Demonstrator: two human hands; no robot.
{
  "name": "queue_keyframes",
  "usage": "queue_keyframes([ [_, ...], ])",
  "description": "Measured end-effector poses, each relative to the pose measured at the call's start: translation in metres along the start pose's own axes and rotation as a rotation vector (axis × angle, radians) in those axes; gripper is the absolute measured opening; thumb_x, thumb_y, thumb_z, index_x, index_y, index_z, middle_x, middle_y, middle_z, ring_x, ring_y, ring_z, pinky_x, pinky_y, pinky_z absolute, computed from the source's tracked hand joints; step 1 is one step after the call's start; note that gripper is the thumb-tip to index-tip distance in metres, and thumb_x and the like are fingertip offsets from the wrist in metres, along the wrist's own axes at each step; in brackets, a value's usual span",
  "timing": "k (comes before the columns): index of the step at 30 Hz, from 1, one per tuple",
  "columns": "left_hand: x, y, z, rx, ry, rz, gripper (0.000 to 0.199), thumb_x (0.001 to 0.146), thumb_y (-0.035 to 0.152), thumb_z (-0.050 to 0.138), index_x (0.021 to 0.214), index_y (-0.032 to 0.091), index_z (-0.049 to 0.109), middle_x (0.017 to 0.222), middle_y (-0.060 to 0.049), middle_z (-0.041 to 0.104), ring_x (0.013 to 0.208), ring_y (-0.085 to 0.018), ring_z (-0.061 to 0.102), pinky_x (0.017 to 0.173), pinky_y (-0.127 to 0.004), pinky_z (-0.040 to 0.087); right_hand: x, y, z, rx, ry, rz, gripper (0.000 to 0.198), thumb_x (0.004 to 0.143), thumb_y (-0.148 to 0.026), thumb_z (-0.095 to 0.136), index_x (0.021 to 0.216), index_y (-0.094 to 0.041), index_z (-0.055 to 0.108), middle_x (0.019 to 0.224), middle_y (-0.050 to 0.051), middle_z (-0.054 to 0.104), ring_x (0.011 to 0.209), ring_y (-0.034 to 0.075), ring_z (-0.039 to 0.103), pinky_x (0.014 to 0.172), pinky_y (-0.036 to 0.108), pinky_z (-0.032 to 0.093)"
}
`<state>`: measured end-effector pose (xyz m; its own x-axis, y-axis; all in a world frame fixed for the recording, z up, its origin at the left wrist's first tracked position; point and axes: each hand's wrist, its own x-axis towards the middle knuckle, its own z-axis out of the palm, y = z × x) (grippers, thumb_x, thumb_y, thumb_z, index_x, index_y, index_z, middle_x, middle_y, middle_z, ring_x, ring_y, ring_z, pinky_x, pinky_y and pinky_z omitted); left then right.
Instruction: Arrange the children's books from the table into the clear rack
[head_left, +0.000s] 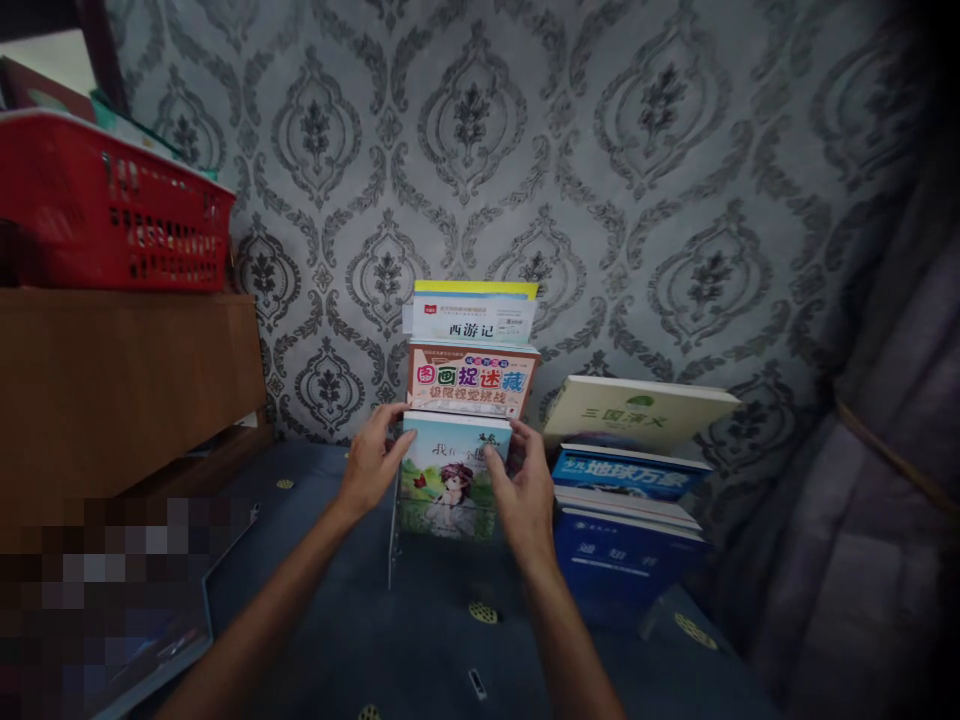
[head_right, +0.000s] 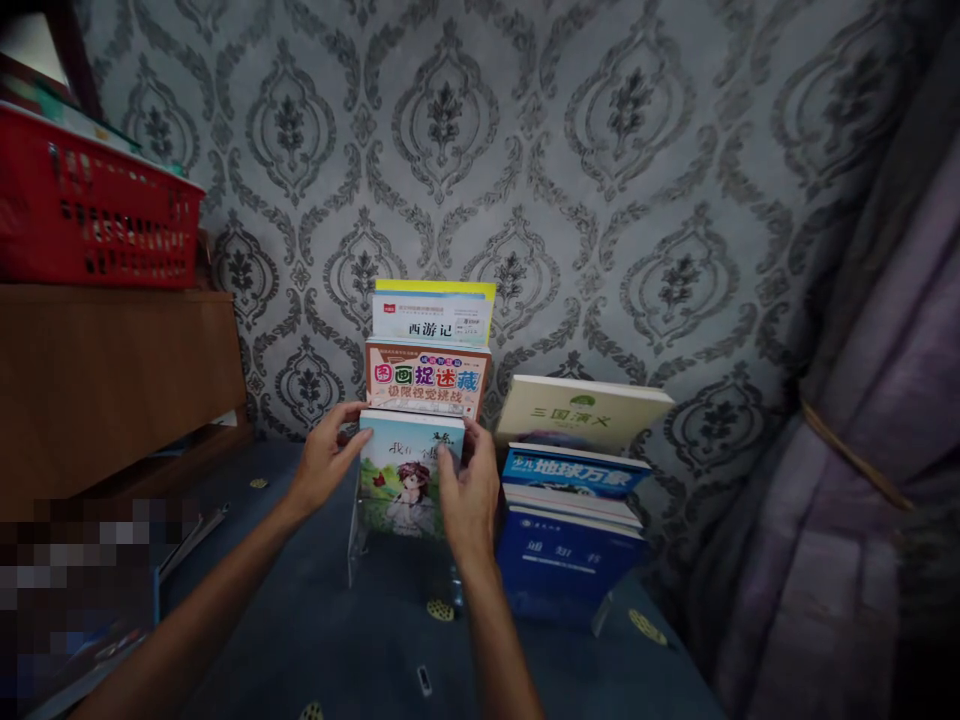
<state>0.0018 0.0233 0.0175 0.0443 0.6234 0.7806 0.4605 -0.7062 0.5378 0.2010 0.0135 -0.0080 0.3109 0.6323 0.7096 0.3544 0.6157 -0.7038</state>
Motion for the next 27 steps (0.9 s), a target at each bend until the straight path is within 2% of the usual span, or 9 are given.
queue_keyframes([
  [3, 0.002, 0.001, -0.002, 0.045, 0.012, 0.019, 0.025, 0.089, 0.027, 0.055, 0.113, 0.021, 0.059, 0.107, -0.007, 0.06, 0.102, -0.021, 0.06, 0.074, -0.028, 0.051, 0.0, 0.0, 0.001, 0.02, 0.007, 0.012, 0.045, 0.085, -0.039, 0.057, 0.125, -0.02, 0.051, 0.121, 0.014, 0.064, 0.112, 0.027, 0.061, 0.097, 0.047, 0.048],
  [7, 0.007, 0.005, -0.008, 0.089, 0.014, 0.04, 0.022, 0.088, 0.029, 0.056, 0.108, 0.02, 0.061, 0.096, -0.005, 0.057, 0.091, -0.018, 0.058, 0.069, -0.026, 0.048, -0.001, -0.005, 0.001, 0.066, 0.015, 0.059, 0.046, 0.082, -0.039, 0.059, 0.123, -0.02, 0.05, 0.119, 0.014, 0.064, 0.11, 0.027, 0.062, 0.097, 0.048, 0.049],
  [14, 0.024, 0.017, -0.021, 0.15, -0.088, 0.065, 0.02, 0.092, 0.034, 0.051, 0.086, 0.019, 0.063, 0.083, -0.002, 0.063, 0.078, -0.016, 0.058, 0.064, -0.026, 0.042, -0.003, -0.012, 0.002, 0.038, 0.091, 0.111, 0.033, 0.078, -0.039, 0.061, 0.102, -0.022, 0.049, 0.103, 0.011, 0.066, 0.094, 0.025, 0.065, 0.088, 0.044, 0.051],
  [18, 0.046, 0.024, -0.03, 0.33, -0.22, 0.153, 0.019, 0.089, 0.035, 0.057, 0.078, 0.02, 0.063, 0.079, -0.001, 0.066, 0.077, -0.018, 0.057, 0.068, -0.028, 0.04, -0.004, -0.014, 0.003, 0.039, 0.108, 0.113, 0.032, 0.078, -0.041, 0.06, 0.101, -0.022, 0.048, 0.1, 0.009, 0.065, 0.094, 0.025, 0.064, 0.086, 0.041, 0.05],
  [22, 0.068, 0.036, -0.035, 0.484, -0.445, 0.259, 0.017, 0.087, 0.032, 0.06, 0.074, 0.02, 0.062, 0.078, -0.001, 0.066, 0.078, -0.018, 0.056, 0.068, -0.027, 0.037, -0.008, -0.019, 0.006, -0.01, 0.165, 0.141, 0.03, 0.079, -0.041, 0.058, 0.1, -0.023, 0.048, 0.099, 0.008, 0.065, 0.093, 0.025, 0.063, 0.087, 0.041, 0.048],
  [27, 0.081, 0.054, -0.033, 0.566, -0.637, 0.233, 0.018, 0.088, 0.029, 0.057, 0.074, 0.018, 0.061, 0.075, -0.001, 0.064, 0.074, -0.016, 0.056, 0.065, -0.025, 0.034, -0.015, -0.026, 0.015, 0.008, 0.263, 0.159, 0.029, 0.081, -0.04, 0.055, 0.102, -0.023, 0.047, 0.101, 0.009, 0.064, 0.096, 0.026, 0.062, 0.087, 0.042, 0.048],
])
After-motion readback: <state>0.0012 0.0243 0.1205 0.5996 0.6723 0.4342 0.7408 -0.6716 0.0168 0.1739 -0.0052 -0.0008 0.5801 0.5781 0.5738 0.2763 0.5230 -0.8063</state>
